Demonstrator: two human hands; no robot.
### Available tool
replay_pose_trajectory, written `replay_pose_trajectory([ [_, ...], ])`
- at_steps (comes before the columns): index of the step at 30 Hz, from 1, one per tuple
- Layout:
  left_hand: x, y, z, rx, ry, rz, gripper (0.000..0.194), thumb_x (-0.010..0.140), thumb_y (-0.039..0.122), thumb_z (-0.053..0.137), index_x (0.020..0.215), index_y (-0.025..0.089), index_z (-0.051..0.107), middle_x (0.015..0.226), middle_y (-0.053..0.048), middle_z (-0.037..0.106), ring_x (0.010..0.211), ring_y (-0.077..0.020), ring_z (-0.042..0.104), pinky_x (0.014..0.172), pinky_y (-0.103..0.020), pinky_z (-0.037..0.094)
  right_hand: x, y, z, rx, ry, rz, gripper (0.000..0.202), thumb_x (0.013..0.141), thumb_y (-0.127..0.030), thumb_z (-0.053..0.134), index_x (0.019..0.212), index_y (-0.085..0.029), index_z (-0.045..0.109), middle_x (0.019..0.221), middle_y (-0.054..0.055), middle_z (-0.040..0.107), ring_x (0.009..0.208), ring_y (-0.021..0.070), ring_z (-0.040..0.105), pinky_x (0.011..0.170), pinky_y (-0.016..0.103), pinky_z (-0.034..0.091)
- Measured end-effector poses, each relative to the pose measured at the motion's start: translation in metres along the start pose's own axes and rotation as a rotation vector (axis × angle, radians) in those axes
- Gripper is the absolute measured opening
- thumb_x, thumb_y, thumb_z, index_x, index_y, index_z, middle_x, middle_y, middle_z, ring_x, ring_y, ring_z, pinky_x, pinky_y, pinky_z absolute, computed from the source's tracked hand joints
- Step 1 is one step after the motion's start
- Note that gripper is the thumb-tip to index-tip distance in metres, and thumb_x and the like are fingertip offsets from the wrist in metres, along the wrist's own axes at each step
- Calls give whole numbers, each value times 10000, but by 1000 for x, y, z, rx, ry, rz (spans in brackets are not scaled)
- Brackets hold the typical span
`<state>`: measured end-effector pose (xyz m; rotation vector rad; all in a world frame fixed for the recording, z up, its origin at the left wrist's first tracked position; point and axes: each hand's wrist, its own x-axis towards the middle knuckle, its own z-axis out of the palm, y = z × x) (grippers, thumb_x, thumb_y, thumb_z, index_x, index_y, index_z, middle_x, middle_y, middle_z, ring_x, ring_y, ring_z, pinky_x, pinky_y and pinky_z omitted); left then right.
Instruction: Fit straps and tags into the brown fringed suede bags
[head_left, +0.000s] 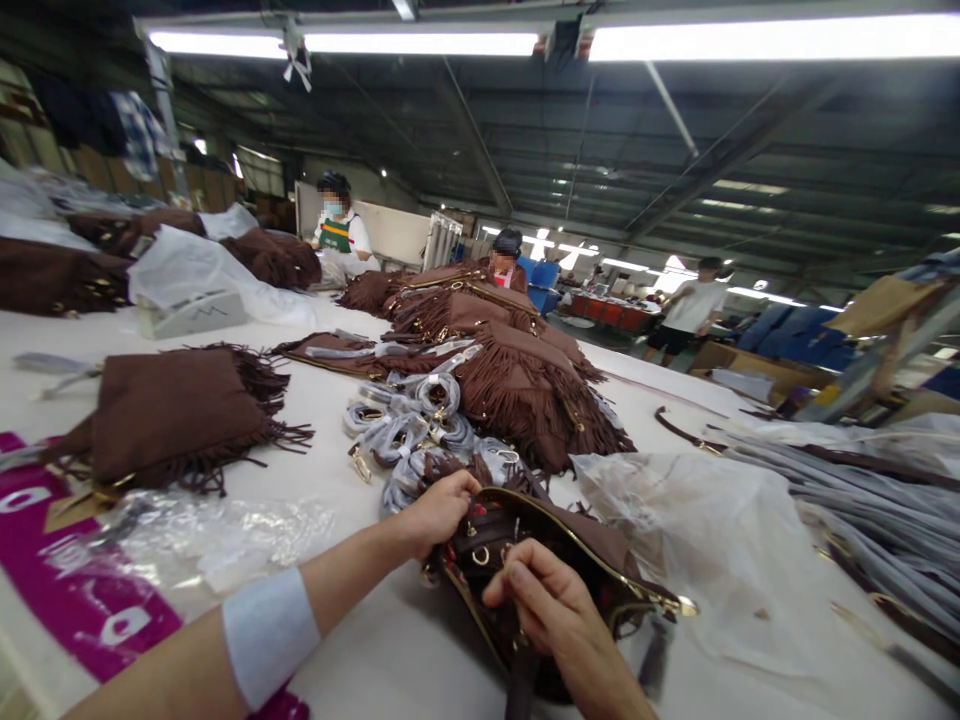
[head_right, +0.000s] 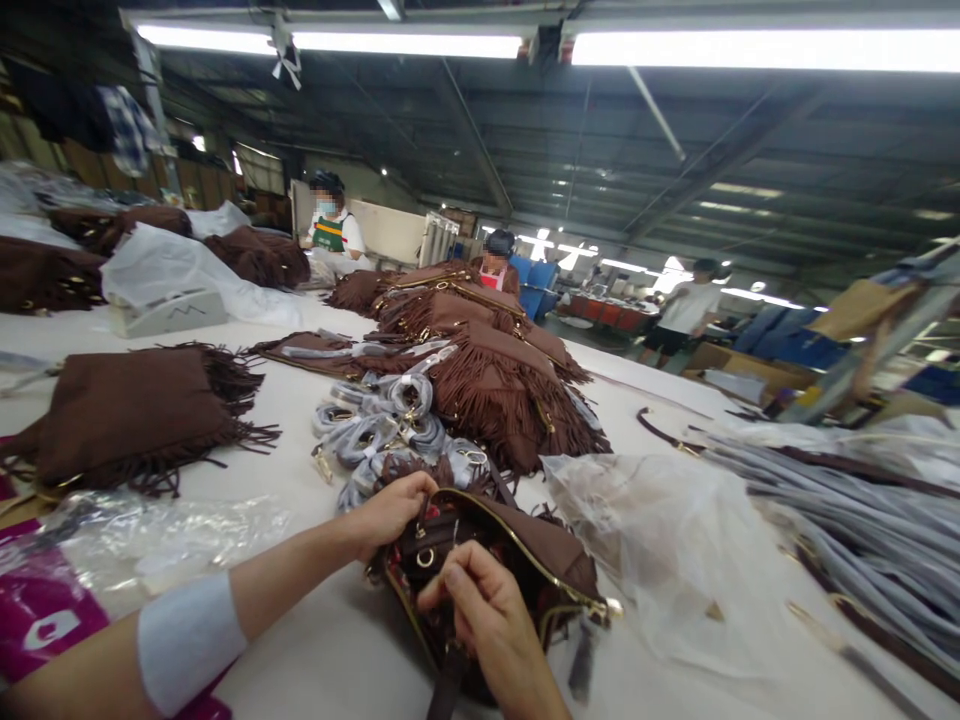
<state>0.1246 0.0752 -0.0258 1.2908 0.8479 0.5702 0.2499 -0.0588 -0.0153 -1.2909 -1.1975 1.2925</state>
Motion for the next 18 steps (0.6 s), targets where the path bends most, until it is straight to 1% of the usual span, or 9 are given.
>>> replay_pose_trajectory([
  [1, 0, 1, 1, -17, 3, -10, 170, 683, 104, 444, 825, 190, 484, 584, 63, 499, 508, -105, 435, 483, -188, 350, -1, 1, -2, -44, -20, 27, 433, 843, -618, 574, 750, -201, 504, 508, -94, 439, 406, 56, 180, 404, 222, 104],
  [3, -1, 2, 1, -44, 3, -23, 157, 696, 103, 460, 826, 189, 483, 581, 67, 504, 504, -100, 436, 481, -182, 352, -4, 3, -4, -175, -10, 51, 372, 875, -533, 541, 704, -207, 480, 528, -60, 527, 417, 70, 244, 422, 223, 151],
  [6, -3, 3, 1, -68, 2, -37, 152, 706, 97, 473, 827, 189, 484, 579, 70, 510, 497, -96, 440, 476, -180, 348, -9, 4, -5, -404, 26, 31, 302, 895, -396, 477, 655, -212, 483, 518, -31, 581, 489, 112, 410, 510, 233, 279],
  [9, -3, 3, 1, -81, 0, -48, 146, 714, 99, 477, 829, 188, 485, 572, 73, 510, 487, -95, 441, 472, -180, 342, -13, 4, -4, -535, 13, 47, 273, 888, -340, 440, 649, -218, 488, 532, -18, 624, 546, 143, 509, 584, 251, 350],
  [11, -2, 3, 1, -85, -2, -46, 147, 714, 99, 480, 832, 186, 489, 577, 73, 516, 492, -94, 446, 477, -179, 343, -12, 6, -2, -571, 13, 44, 261, 883, -336, 430, 652, -224, 477, 530, -20, 624, 550, 152, 530, 590, 253, 368],
  [13, -1, 2, 1, -84, -6, -39, 147, 712, 99, 485, 833, 184, 493, 583, 72, 521, 500, -95, 451, 484, -182, 346, -9, 9, 1, -575, 43, 5, 261, 882, -347, 426, 653, -229, 460, 531, -24, 614, 559, 154, 536, 599, 253, 377],
  [16, 0, 0, 1, -75, -6, -25, 141, 711, 106, 483, 830, 181, 498, 586, 69, 524, 506, -102, 452, 489, -192, 345, 0, 15, 6, -513, 109, -47, 274, 885, -388, 418, 663, -230, 450, 536, -35, 573, 554, 150, 509, 591, 252, 370],
  [18, 0, -1, 1, -69, 0, -9, 134, 710, 110, 479, 824, 178, 500, 594, 67, 522, 519, -103, 455, 499, -196, 342, 6, 18, 9, -477, 126, -62, 292, 886, -411, 421, 661, -228, 454, 541, -35, 549, 554, 150, 492, 584, 253, 368],
])
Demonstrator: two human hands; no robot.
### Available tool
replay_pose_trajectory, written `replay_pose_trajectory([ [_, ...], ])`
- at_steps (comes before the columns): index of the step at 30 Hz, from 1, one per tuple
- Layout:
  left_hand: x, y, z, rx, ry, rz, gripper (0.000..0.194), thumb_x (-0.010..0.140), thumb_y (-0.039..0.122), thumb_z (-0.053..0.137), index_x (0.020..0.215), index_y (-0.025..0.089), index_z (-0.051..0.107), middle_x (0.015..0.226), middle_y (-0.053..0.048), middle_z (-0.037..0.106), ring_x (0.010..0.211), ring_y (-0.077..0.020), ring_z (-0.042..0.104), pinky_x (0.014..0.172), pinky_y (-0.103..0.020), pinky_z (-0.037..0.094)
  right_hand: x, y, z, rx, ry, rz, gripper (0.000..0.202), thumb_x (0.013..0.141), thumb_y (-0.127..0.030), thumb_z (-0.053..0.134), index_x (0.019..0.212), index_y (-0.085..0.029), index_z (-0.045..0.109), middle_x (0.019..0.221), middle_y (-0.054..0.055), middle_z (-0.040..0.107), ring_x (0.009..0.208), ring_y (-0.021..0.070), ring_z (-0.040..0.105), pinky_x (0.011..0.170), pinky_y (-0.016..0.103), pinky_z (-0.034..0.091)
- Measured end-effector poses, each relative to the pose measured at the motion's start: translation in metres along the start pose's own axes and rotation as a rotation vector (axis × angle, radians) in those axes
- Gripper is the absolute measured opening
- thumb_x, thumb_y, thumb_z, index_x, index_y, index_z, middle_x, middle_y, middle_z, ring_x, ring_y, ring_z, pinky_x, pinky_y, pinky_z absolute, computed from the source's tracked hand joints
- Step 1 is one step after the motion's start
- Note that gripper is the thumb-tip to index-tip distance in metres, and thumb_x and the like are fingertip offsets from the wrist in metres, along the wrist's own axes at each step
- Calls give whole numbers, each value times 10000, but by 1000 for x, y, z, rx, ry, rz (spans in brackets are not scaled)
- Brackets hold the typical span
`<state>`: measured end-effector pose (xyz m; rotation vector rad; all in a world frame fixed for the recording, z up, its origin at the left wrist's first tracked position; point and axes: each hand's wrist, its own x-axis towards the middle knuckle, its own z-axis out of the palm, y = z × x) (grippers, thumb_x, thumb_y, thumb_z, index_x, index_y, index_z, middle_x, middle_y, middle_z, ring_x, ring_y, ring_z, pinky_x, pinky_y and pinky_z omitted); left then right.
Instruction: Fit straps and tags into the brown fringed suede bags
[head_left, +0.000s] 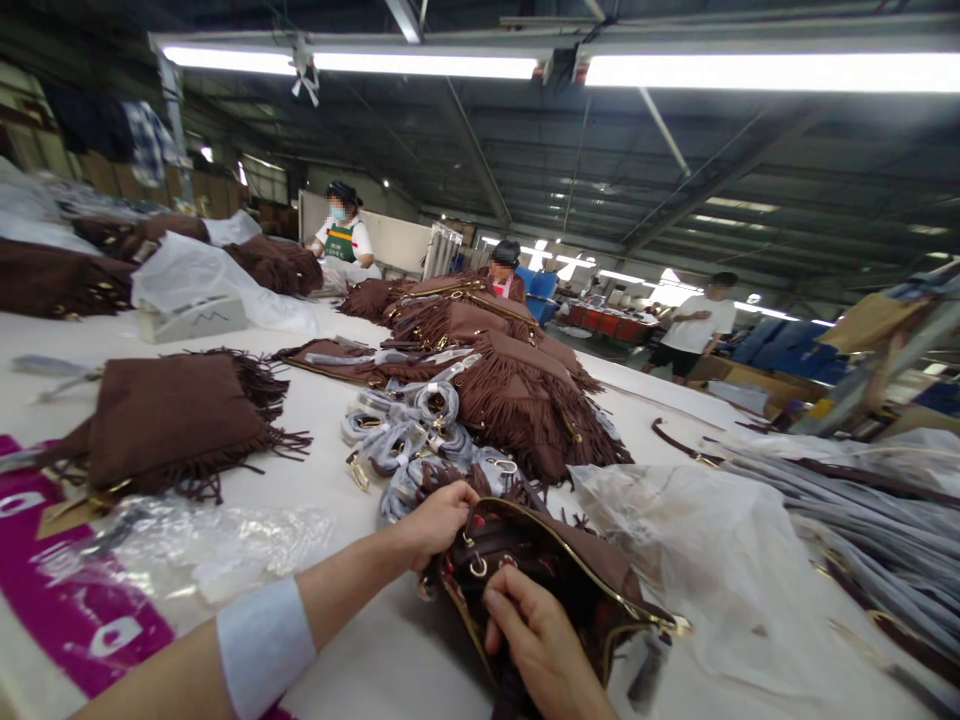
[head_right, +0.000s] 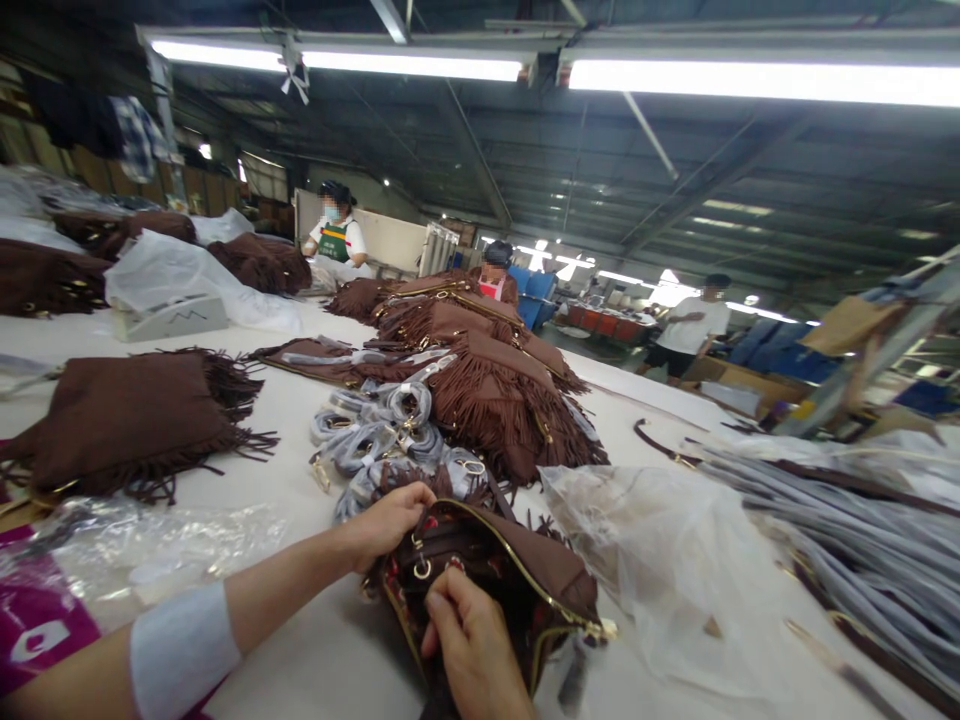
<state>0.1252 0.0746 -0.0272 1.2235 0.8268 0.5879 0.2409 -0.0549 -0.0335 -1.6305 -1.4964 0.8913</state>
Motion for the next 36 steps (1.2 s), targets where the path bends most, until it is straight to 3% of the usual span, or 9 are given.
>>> replay_pose_trajectory([
  [5, 1, -5, 0, 2, 8, 50, 144, 700, 119, 486, 832, 174, 505, 619, 64, 510, 558, -107, 458, 527, -200, 335, 10, -1, 8, 88, 54, -18, 297, 888, -469, 468, 730, -217, 481, 580, -14, 603, 555, 156, 518, 560, 252, 375],
  [12, -1, -7, 0, 10, -4, 83, 155, 702, 124, 478, 847, 177, 490, 616, 66, 492, 557, -107, 449, 530, -205, 329, 8, 1, 11, 182, 85, -71, 406, 882, -481, 553, 1131, -167, 494, 633, -10, 646, 589, 167, 559, 579, 254, 411],
  [16, -1, -8, 1, 42, -1, 108, 133, 723, 126, 471, 844, 182, 473, 614, 66, 483, 562, -115, 459, 544, -213, 348, 8, -7, 11, 267, -10, -32, 415, 882, -543, 536, 1061, -169, 560, 621, -26, 587, 484, 110, 426, 455, 206, 308],
  [19, -3, -5, 1, 94, -2, 150, 123, 730, 106, 472, 828, 181, 477, 643, 48, 497, 620, -133, 481, 585, -226, 383, 9, -10, 11, 254, 43, -14, 426, 849, -602, 553, 889, -180, 596, 603, -37, 535, 488, 104, 390, 451, 206, 293],
  [21, -9, 1, -2, 182, 10, 266, 180, 711, 64, 480, 848, 177, 509, 766, 12, 555, 753, -153, 520, 697, -248, 422, 8, -10, 9, 172, 135, -60, 428, 845, -606, 554, 775, -187, 604, 631, -24, 537, 567, 131, 454, 519, 222, 363],
  [24, -23, 13, -5, 506, 64, 672, 295, 717, 27, 468, 939, 187, 577, 1063, -59, 568, 1006, -197, 513, 909, -298, 400, 5, -8, 4, 35, 250, -161, 374, 886, -531, 544, 749, -197, 640, 733, 2, 586, 701, 172, 534, 649, 243, 426],
  [27, -38, 20, -4, 788, -20, 966, 235, 831, 91, 428, 896, 190, 631, 1037, -93, 587, 999, -219, 530, 913, -322, 415, 1, -9, -4, -27, 364, -268, 284, 922, -428, 534, 801, -204, 661, 804, 21, 628, 752, 184, 575, 692, 244, 444],
  [33, -57, 19, 12, 590, -210, 804, 386, 753, 47, 463, 1073, 169, 642, 1029, -86, 664, 957, -205, 597, 879, -296, 471, -6, -22, -17, -17, 495, -392, 193, 921, -321, 548, 808, -208, 656, 745, 6, 639, 693, 166, 597, 658, 225, 455],
  [36, -62, 18, 20, 500, -169, 783, 388, 737, 62, 509, 1075, 173, 661, 1089, -90, 653, 1010, -221, 587, 924, -313, 457, -8, -27, -22, -14, 476, -408, 182, 921, -284, 541, 793, -209, 647, 733, -5, 624, 680, 154, 587, 645, 216, 445],
])
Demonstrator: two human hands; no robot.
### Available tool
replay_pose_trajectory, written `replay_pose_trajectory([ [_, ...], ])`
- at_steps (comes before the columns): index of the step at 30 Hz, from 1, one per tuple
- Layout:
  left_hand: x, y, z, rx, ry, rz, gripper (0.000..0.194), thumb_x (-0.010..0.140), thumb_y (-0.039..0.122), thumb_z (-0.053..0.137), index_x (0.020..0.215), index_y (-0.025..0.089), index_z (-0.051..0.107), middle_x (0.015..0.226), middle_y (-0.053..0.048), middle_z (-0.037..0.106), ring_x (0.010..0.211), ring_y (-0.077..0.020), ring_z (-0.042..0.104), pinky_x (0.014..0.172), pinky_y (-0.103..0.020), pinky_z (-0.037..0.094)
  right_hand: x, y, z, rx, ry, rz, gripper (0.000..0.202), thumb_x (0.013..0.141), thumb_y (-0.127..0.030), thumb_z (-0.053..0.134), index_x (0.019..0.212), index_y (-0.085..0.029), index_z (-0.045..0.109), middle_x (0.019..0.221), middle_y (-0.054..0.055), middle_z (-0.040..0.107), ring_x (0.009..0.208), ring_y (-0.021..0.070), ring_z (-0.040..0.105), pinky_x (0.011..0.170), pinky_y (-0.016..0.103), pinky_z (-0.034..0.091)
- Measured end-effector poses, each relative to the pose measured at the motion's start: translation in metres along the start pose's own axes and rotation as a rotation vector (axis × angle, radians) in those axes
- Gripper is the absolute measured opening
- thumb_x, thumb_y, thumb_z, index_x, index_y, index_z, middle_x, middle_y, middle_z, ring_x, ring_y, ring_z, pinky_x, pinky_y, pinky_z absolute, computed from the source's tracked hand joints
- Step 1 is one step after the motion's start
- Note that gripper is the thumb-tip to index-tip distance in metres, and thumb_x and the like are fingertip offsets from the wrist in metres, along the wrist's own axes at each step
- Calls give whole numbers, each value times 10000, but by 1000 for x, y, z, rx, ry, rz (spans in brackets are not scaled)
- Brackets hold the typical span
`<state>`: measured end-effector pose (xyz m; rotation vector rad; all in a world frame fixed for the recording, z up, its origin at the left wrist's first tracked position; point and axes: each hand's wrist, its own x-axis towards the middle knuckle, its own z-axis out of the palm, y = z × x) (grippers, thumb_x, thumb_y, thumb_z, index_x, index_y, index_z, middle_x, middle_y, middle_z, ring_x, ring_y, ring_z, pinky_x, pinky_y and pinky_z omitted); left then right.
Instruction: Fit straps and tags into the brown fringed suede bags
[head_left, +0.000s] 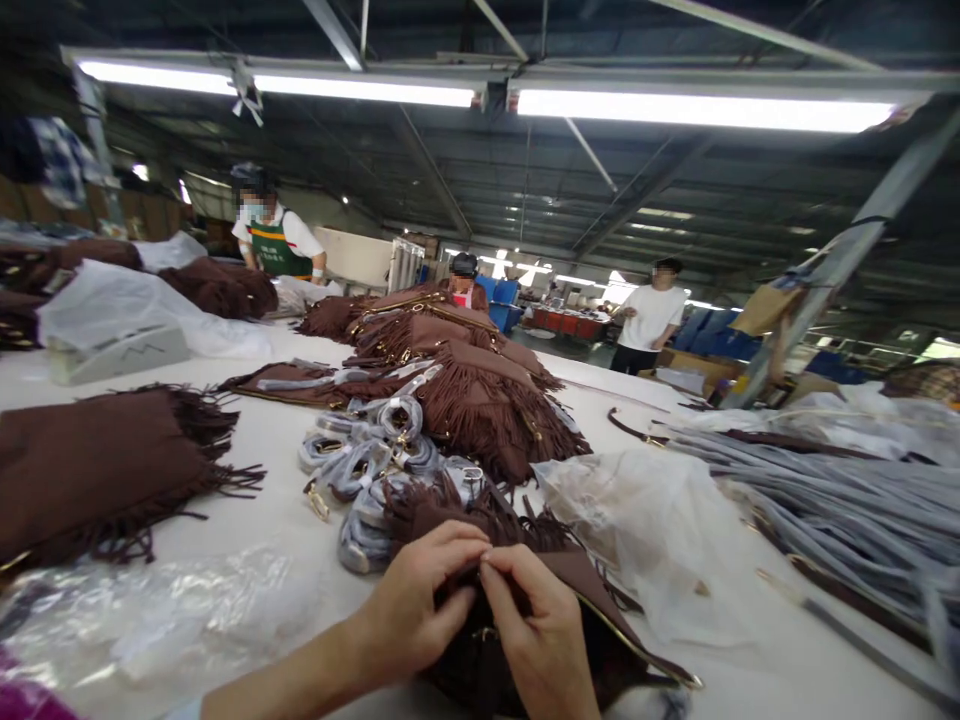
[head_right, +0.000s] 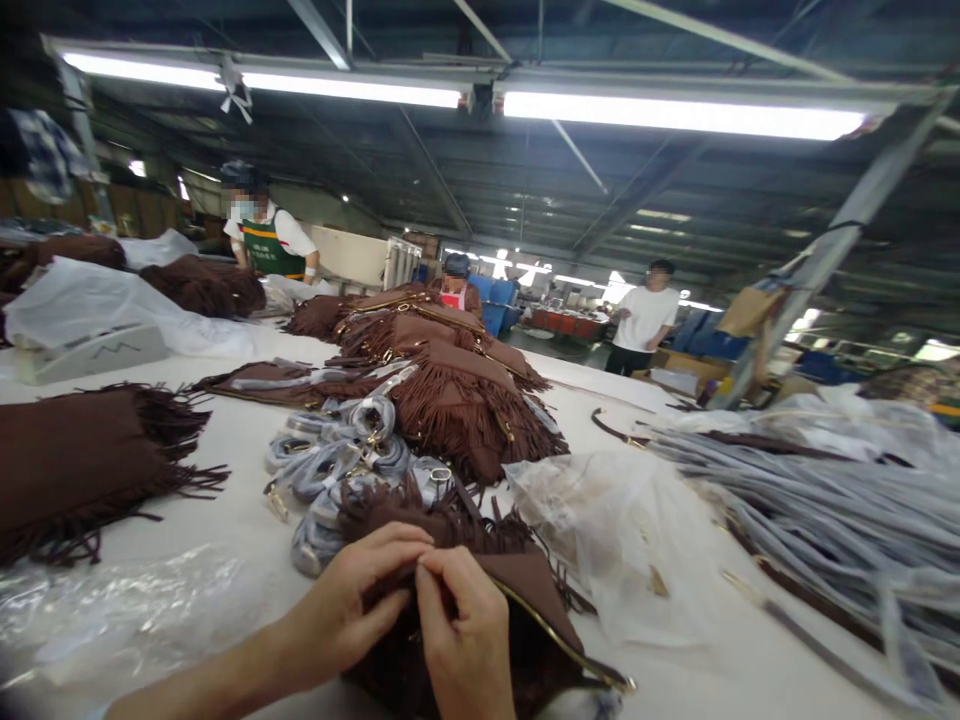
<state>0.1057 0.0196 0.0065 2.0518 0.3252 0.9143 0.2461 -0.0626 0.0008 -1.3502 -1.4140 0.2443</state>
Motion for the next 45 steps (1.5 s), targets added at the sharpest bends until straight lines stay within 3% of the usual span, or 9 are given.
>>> replay_pose_trajectory([
  [8, 10, 5, 21, -646, -49, -378, 376, 746, 356, 676, 1037, 138, 580, 700, 5, 600, 407, -57, 452, 357, -157, 311, 9, -6, -13, 16, 10, -63, 180, 897, -235, 557, 762, -206, 672, 747, 10, 591, 686, 148, 575, 618, 225, 438],
  [16, 8, 2, 25, -624, -104, -522, 254, 708, 374, 666, 716, 141, 565, 707, -32, 601, 516, -122, 590, 363, -157, 415, 17, 1, -11, 830, 147, 557, 387, 742, -488, 758, 968, -216, 601, 657, -80, 510, 393, 16, 214, 333, 125, 144],
  [20, 4, 12, 26, -448, -160, -429, 193, 721, 313, 641, 670, 129, 616, 914, -62, 579, 606, -117, 591, 351, -137, 403, 22, 0, -14, 1004, 136, 651, 423, 616, -428, 866, 862, -179, 629, 620, -74, 545, 387, -4, 205, 319, 100, 125],
  [25, 2, 6, 32, -406, -197, -559, 196, 706, 309, 603, 707, 117, 646, 566, -4, 591, 386, -52, 379, 334, -140, 276, 20, -1, -14, 1059, 53, 670, 357, 638, -377, 879, 829, -155, 675, 553, -82, 533, 368, -7, 278, 304, 80, 205],
  [29, 8, -4, 28, -530, -115, -630, 256, 641, 357, 643, 689, 106, 646, 530, -18, 612, 390, -71, 426, 376, -166, 319, 20, 2, -22, 1207, 42, 666, 319, 708, -372, 827, 897, -151, 697, 775, 21, 686, 663, 107, 631, 668, 231, 569],
  [32, 10, -5, 24, -566, -73, -645, 248, 624, 354, 658, 655, 109, 635, 551, -33, 632, 434, -92, 487, 402, -175, 347, 21, 5, -30, 1201, 18, 655, 308, 650, -262, 838, 909, -168, 699, 957, 70, 717, 981, 221, 663, 895, 350, 535],
  [36, 7, -4, 24, -608, -45, -642, 251, 610, 348, 680, 660, 105, 644, 591, -50, 654, 484, -110, 536, 419, -181, 366, 22, 8, -37, 999, 63, 588, 343, 667, -227, 809, 984, -219, 677, 1155, 60, 656, 1193, 276, 551, 840, 354, 555],
  [40, 6, -6, 24, -635, -24, -644, 253, 615, 346, 686, 671, 102, 648, 585, -47, 652, 482, -105, 533, 416, -177, 362, 23, 12, -38, 770, 121, 592, 339, 669, -333, 831, 942, -199, 679, 1022, 58, 668, 926, 200, 630, 542, 191, 512],
  [45, 7, -8, 26, -632, -47, -645, 221, 613, 323, 673, 662, 111, 636, 571, -32, 644, 476, -107, 540, 404, -174, 362, 22, 14, -33, 679, -68, 606, 428, 735, -482, 788, 991, -154, 689, 820, 59, 705, 446, 24, 456, 347, 102, 280],
])
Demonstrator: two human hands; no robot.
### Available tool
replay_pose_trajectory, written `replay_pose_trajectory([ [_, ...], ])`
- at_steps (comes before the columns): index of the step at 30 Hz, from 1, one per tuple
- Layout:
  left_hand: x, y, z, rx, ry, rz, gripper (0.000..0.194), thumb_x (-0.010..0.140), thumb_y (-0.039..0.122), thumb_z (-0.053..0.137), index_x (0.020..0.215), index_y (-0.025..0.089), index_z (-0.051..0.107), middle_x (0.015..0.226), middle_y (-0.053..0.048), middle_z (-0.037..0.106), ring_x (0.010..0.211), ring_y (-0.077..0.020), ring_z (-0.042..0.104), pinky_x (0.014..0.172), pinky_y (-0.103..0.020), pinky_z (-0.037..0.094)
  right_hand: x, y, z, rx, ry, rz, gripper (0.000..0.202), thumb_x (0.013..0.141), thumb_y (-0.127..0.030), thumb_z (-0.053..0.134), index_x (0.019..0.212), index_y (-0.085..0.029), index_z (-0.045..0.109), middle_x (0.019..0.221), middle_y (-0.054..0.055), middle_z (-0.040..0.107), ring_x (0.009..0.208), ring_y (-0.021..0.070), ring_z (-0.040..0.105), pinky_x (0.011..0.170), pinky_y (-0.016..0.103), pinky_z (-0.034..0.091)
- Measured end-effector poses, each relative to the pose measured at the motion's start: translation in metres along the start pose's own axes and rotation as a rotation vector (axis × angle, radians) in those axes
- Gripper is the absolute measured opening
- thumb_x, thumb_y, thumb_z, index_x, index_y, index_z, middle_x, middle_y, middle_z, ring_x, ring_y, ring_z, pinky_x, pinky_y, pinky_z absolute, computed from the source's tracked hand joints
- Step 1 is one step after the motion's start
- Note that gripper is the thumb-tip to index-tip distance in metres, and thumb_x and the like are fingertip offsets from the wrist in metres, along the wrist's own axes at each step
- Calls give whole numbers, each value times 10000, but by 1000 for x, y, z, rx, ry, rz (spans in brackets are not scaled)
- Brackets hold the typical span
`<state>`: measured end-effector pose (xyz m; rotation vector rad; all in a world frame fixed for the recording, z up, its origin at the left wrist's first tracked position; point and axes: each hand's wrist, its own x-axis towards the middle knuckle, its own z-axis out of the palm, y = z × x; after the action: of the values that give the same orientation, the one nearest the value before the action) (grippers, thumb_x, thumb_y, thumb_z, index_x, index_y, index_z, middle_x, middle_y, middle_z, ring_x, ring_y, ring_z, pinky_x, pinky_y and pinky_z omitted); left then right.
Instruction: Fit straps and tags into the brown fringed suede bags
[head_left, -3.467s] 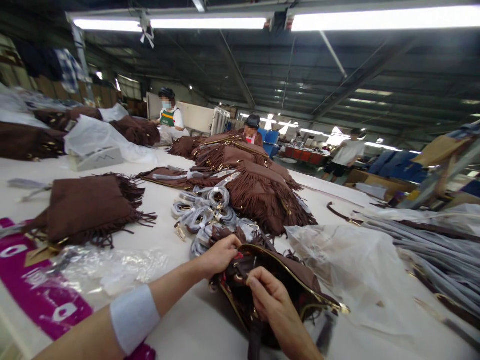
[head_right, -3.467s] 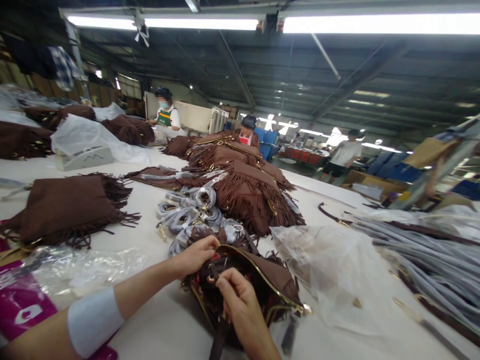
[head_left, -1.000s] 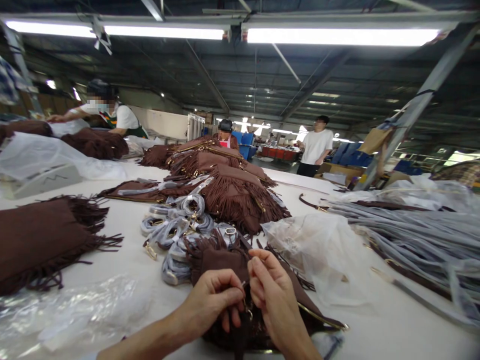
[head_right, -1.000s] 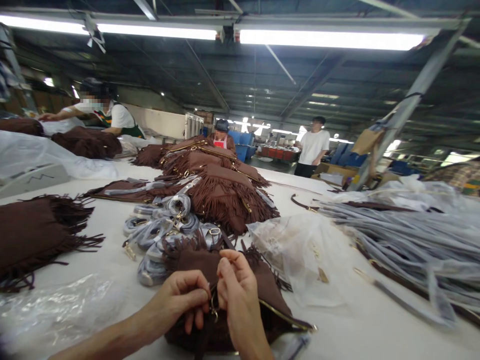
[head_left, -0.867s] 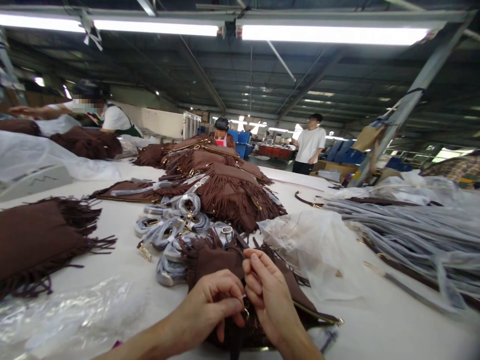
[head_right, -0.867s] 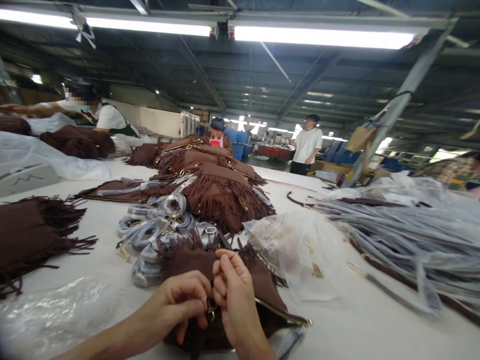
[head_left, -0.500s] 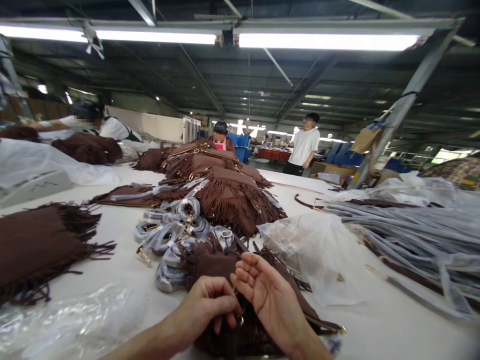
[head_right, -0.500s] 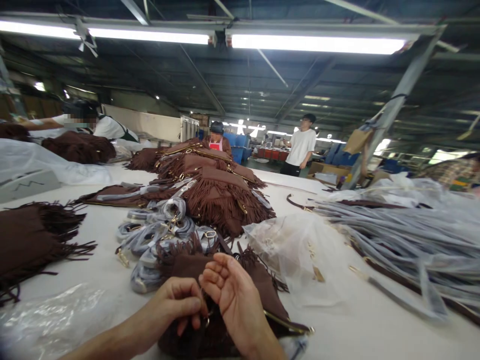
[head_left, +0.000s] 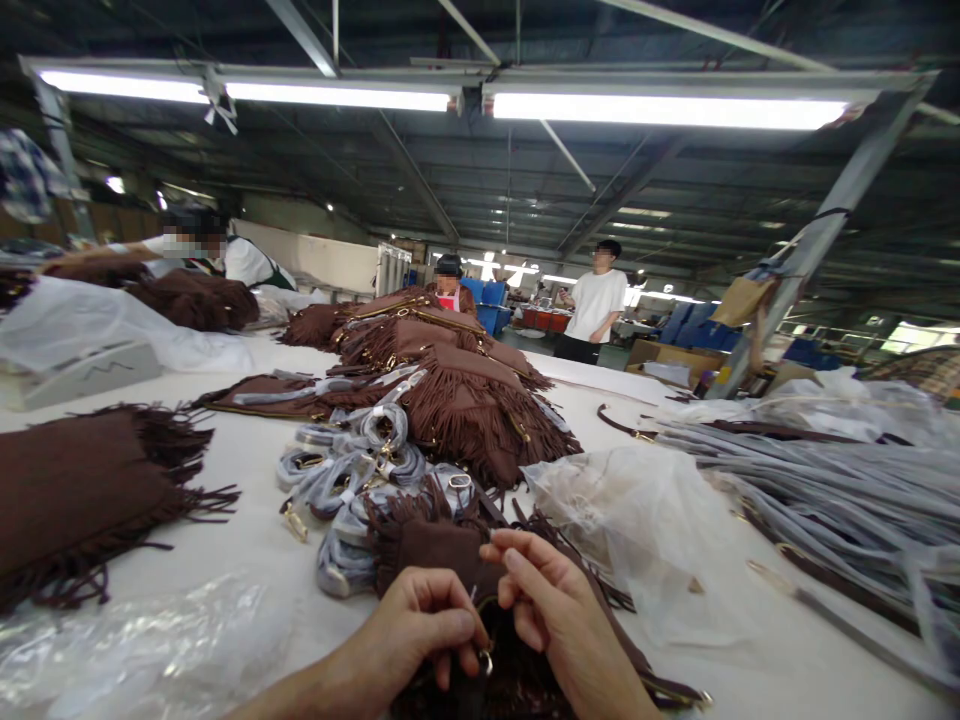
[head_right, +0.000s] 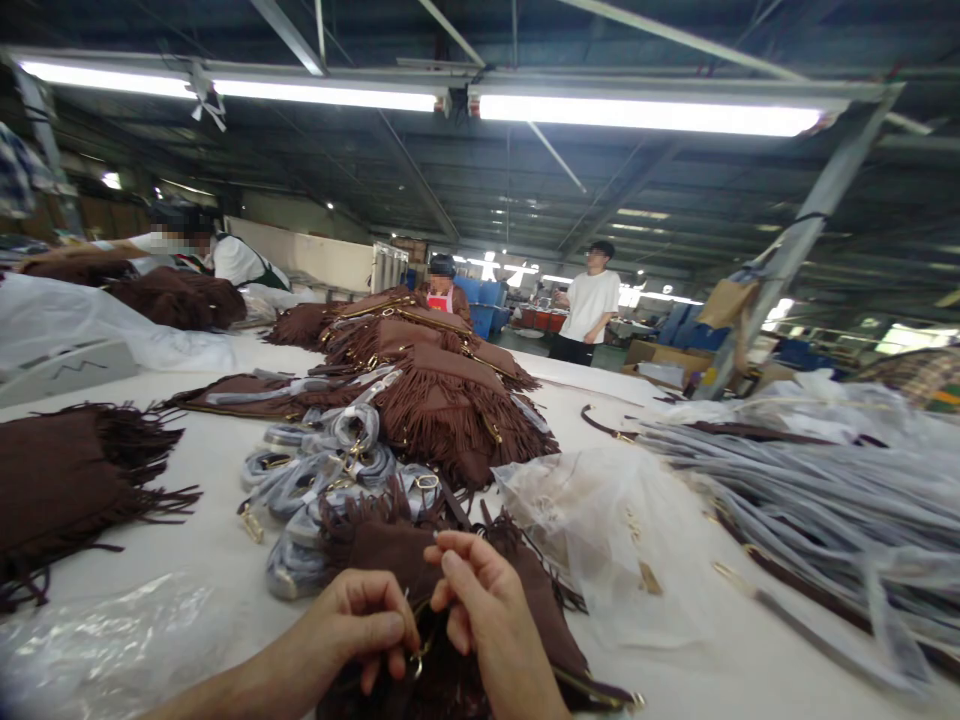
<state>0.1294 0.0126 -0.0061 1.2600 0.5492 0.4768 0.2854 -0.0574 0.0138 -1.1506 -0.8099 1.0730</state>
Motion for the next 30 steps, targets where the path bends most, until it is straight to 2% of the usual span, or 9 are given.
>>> replay_pose_trajectory([
  [2, 0, -1, 1, 14, -23, 0, 194, 607, 301, 662, 651, 115, 629, 572, -27, 643, 470, -105, 537, 399, -173, 363, -1, 1, 3, -13, -8, -12, 463, 739, -501, 783, 1035, -160, 682, 781, 47, 711, 382, 3, 411, 326, 100, 262],
  [4, -1, -1, 3, 26, -47, -5, 182, 595, 290, 654, 642, 116, 623, 587, -29, 647, 476, -107, 543, 398, -174, 369, -2, 1, 5, -5, 9, -18, 466, 703, -501, 812, 985, -150, 691, 775, 51, 717, 430, 33, 509, 356, 103, 351],
  [6, -2, 0, 3, 31, -52, -14, 200, 589, 306, 653, 640, 117, 614, 610, -39, 654, 492, -116, 558, 399, -178, 375, -3, 0, 6, 13, 34, -14, 446, 666, -482, 845, 911, -144, 690, 779, 50, 721, 559, 88, 622, 461, 129, 478],
  [9, -2, 2, 2, 51, -14, -17, 283, 617, 393, 653, 679, 121, 608, 631, -58, 664, 476, -114, 542, 379, -178, 346, -4, -2, 6, 42, 54, -1, 456, 652, -451, 865, 939, -164, 656, 781, 34, 727, 662, 125, 676, 594, 185, 560],
  [14, -4, 8, -2, 93, -2, -18, 334, 665, 482, 601, 715, 157, 545, 470, 23, 553, 315, -43, 259, 338, -191, 136, -6, -2, 4, -32, -39, 57, 424, 621, -460, 879, 792, -158, 636, 777, 54, 747, 658, 148, 701, 594, 206, 572],
  [17, -9, 13, -2, 118, -11, 22, 246, 659, 405, 573, 636, 173, 495, 434, 68, 419, 376, -55, 273, 380, -194, 154, -7, 0, 2, -114, -108, 53, 406, 624, -474, 871, 756, -152, 661, 715, 50, 742, 602, 143, 687, 546, 198, 557],
  [20, -13, 17, -2, 163, -13, 102, 199, 665, 347, 531, 590, 176, 464, 461, 76, 352, 426, -64, 272, 416, -202, 183, -8, 2, 2, -165, -151, 35, 412, 643, -513, 845, 757, -147, 693, 610, 28, 711, 515, 124, 650, 503, 188, 528],
  [26, -12, 15, -4, 203, -21, 175, 190, 682, 299, 490, 556, 186, 405, 474, 70, 334, 459, -72, 274, 450, -210, 199, -8, 6, 1, -220, -144, -28, 359, 724, -510, 788, 765, -159, 724, 594, 27, 702, 509, 131, 641, 526, 207, 510],
  [30, -11, 16, -3, 225, -10, 182, 179, 680, 298, 478, 556, 183, 423, 475, 57, 359, 488, -84, 287, 461, -209, 208, -9, 9, 2, -225, -146, -30, 363, 710, -519, 793, 755, -163, 738, 572, 36, 703, 478, 136, 628, 490, 208, 494],
])
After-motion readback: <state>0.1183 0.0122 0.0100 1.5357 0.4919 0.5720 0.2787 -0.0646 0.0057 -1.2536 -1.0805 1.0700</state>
